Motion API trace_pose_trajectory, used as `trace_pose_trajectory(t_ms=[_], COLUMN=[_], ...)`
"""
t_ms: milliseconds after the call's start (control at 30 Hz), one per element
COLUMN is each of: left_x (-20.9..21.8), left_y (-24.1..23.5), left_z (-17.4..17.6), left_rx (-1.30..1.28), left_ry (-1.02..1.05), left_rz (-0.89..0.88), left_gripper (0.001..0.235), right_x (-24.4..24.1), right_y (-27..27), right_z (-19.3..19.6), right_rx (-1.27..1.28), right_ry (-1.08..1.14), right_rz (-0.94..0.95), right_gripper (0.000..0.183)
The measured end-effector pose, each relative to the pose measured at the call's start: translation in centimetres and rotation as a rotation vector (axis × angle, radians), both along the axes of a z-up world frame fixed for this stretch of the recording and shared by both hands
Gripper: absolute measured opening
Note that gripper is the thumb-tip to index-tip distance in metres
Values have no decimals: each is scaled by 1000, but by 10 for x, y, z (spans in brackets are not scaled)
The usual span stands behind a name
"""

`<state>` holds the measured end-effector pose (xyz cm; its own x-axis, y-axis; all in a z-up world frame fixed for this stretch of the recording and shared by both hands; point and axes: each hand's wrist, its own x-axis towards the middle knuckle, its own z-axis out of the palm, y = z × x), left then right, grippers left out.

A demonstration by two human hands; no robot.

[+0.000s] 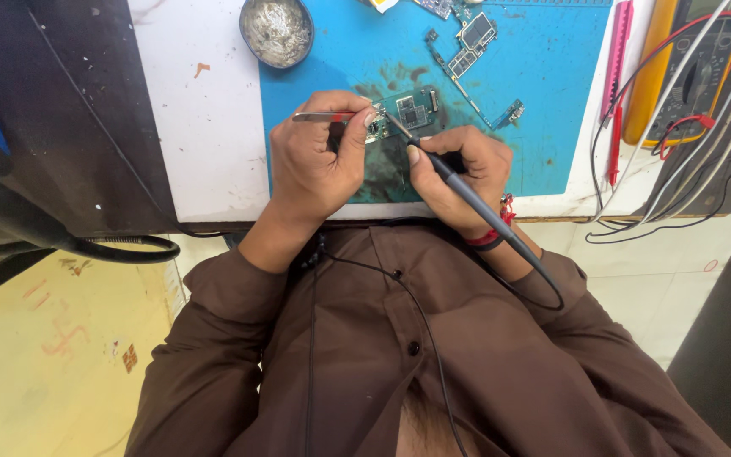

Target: The person uses a soldering iron and tweezers to apply solder to a small circuit board. They repeatedly heat specific points on the board while holding it steady with tweezers, occasionally repositioning the board to access different areas.

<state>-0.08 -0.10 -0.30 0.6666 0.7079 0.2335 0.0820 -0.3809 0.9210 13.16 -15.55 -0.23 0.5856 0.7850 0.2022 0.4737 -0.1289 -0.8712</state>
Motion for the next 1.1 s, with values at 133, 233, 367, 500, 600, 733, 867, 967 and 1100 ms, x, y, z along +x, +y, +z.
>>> trace_pose_trajectory(t_ms=[133, 233, 367, 500, 600, 733, 867, 967, 1100], left_x=[0, 0, 0, 0, 0, 0, 0, 0, 0], left_y=[0, 0, 0, 0, 0, -1, -1, -1, -1], left_z=[-1, 0, -1, -1, -1, 0, 0, 0, -1], left_rx=[4, 17, -11, -7, -13, -20, -38, -35, -60], left_ry=[-4, 0, -4, 5, 3, 2, 7, -10, -26], left_rz=[-7, -4, -15, 0, 0, 9, 12, 11, 16], left_gripper=[9, 9, 9, 9, 9, 9, 8, 8, 7], right_x=[0, 0, 0, 0, 0, 1, 0, 0, 0], right_y=[0, 0, 0, 0, 0, 0, -1, -1, 0], right_z=[0, 0, 0, 0, -1, -1, 0, 1, 0], right_rx=[26, 24, 22, 14, 20, 20, 9, 7, 17], right_ry=[0, -11, -17, 5, 8, -18, 6, 6, 3], right_rz=[33, 8, 22, 17, 8, 25, 10, 15, 15], right_gripper=[14, 15, 14, 14, 14, 14, 13, 13, 13])
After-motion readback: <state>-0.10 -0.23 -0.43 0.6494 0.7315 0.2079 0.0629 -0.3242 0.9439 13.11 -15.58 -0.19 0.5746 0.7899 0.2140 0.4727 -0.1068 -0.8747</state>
